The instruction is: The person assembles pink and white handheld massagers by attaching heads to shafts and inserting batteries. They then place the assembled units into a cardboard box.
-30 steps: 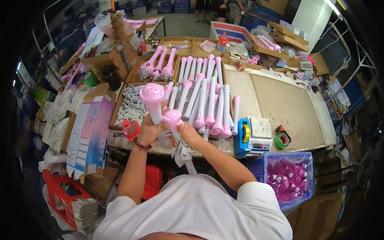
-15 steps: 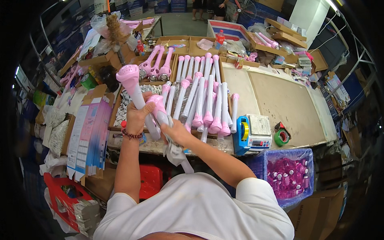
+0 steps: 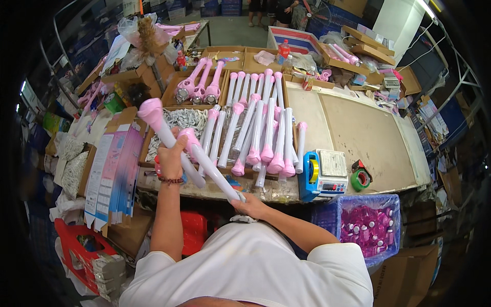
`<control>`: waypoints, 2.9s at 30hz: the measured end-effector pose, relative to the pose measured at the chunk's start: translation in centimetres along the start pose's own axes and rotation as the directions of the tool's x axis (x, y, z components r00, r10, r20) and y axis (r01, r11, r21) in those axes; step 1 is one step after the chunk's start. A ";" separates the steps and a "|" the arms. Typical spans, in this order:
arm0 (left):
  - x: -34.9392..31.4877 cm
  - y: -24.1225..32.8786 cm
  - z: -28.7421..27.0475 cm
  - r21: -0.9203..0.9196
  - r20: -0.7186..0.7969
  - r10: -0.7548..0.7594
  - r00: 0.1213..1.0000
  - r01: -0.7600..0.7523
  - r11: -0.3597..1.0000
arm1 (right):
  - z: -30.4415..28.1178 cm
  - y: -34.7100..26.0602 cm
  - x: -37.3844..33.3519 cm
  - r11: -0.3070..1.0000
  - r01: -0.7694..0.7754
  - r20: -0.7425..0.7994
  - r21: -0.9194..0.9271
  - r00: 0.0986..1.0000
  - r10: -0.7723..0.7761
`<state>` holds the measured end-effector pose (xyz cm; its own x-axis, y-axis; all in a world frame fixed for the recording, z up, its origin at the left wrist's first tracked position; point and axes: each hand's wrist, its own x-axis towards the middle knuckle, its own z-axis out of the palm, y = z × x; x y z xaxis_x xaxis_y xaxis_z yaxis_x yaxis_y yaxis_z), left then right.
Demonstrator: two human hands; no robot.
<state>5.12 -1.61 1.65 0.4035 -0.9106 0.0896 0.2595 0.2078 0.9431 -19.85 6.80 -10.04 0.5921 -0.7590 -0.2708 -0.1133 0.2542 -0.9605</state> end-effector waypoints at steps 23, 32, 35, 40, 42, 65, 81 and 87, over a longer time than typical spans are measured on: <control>-6.0 -1.4 1.8 -0.363 0.393 0.025 0.919 0.130 0.923 | -0.2 -5.2 0.2 0.966 -0.232 -0.101 0.111 0.965 0.243; -5.8 -2.4 0.5 -0.207 0.385 -0.091 0.918 0.182 0.961 | -0.9 -4.0 -0.1 0.953 -0.289 -0.237 0.089 0.924 0.302; -5.8 -2.0 1.3 -0.211 0.392 -0.121 0.912 0.217 0.953 | -2.1 -4.0 0.1 0.937 -0.109 -0.345 0.331 0.911 0.228; -6.2 -3.5 3.6 -0.091 0.311 -0.145 0.939 0.181 0.979 | -2.1 -6.4 -0.9 0.996 0.054 -0.160 -0.076 0.985 -0.066; -5.9 -4.9 3.8 -0.005 0.281 -0.110 0.953 0.117 0.993 | -2.3 -5.3 -1.1 0.999 -0.024 -0.151 -0.046 0.988 0.016; 0.6 -4.6 1.2 0.117 0.286 -0.213 0.934 0.187 0.975 | -19.2 -12.0 20.2 1.000 -0.027 -0.459 0.011 0.888 0.029; 7.3 -6.9 -1.2 0.324 0.272 -0.474 0.837 0.384 0.864 | -23.6 -16.1 31.6 0.974 0.219 -0.762 0.057 0.640 -0.099; 7.2 -6.5 0.4 0.377 0.332 -0.449 0.830 0.320 0.869 | -16.3 -19.7 24.2 0.864 0.389 -0.421 0.319 0.875 -0.239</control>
<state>5.98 -9.62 -3.73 -0.0726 -0.9674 -0.2428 0.0242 -0.2451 0.9692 -16.33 -26.32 1.27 0.2092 -0.9772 -0.0348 0.3875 0.1156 -0.9146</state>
